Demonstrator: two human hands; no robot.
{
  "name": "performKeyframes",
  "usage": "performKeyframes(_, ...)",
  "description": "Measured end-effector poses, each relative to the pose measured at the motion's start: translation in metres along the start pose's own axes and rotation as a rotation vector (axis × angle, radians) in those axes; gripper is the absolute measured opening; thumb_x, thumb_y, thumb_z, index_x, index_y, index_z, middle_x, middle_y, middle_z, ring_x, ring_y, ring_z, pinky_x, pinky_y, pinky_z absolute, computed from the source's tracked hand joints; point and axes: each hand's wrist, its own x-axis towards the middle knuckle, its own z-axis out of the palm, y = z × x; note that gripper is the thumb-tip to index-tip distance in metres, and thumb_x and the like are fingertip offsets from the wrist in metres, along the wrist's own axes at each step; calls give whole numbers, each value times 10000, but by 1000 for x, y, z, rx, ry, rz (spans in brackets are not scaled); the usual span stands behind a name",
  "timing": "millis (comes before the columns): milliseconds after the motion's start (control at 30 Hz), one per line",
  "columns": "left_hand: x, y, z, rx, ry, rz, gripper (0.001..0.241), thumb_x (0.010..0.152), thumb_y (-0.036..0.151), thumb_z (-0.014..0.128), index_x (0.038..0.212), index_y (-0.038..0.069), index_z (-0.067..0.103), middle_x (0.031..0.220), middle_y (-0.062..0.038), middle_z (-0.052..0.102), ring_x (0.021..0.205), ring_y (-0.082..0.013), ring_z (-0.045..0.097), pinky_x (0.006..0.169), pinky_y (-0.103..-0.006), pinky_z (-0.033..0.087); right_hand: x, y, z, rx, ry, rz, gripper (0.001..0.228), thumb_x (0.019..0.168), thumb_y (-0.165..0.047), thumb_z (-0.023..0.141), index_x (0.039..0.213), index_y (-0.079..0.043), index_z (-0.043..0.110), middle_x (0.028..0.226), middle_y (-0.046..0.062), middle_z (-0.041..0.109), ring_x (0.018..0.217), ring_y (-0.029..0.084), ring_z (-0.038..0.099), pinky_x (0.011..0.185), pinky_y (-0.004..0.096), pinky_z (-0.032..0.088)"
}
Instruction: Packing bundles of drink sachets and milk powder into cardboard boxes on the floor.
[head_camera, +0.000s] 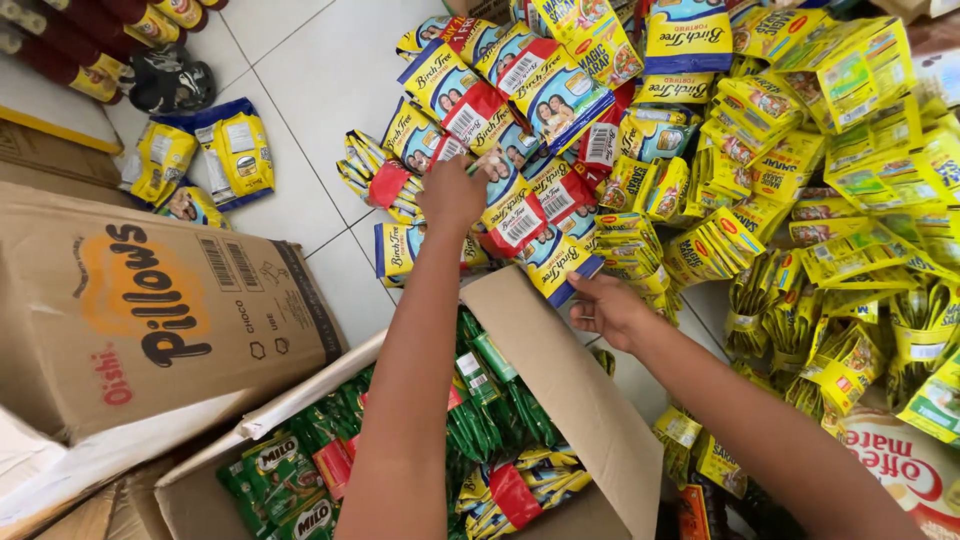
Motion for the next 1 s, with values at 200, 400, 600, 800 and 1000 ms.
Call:
performKeyframes(200,-13,22,-13,-3,134,137,334,882,367,710,1139,157,750,1222,-90,664,1197,-341,572,1068,-559,378,0,-2,1,54,14,-42,160,970,-300,658,1046,-160,648,813,-33,692,610,103,625,632,318,537)
performKeyframes(400,-11,26,-19,-38,169,89,304,904,378,702,1133,189,767,1190,-82,703,1165,-309,632,1048,-533,418,3,-13,1,59,89,-115,164,973,-305,660,1001,-145,641,794,-19,676,600,110,617,612,325,538)
performKeyframes(600,6,2,-3,-134,119,-124,375,895,478,682,1165,225,747,1166,-75,732,1147,-316,657,1023,-544,414,-7,-35,6,-17,205,-201,194,966,-290,705,917,-124,617,740,-18,638,535,103,573,533,302,506)
performKeyframes(800,9,-11,0,-167,17,-250,412,910,508,655,1200,225,727,1169,-90,729,1142,-313,665,1060,-547,380,-6,-46,0,-75,252,-231,188,959,-269,711,886,-115,633,662,-10,590,474,119,516,482,302,461)
performKeyframes(1000,1,10,-13,-236,194,-152,314,909,439,652,1024,162,744,1044,-79,751,1034,-308,691,962,-531,429,-5,-69,0,37,238,-220,156,954,-262,702,901,-125,649,709,-27,603,521,100,474,531,318,448)
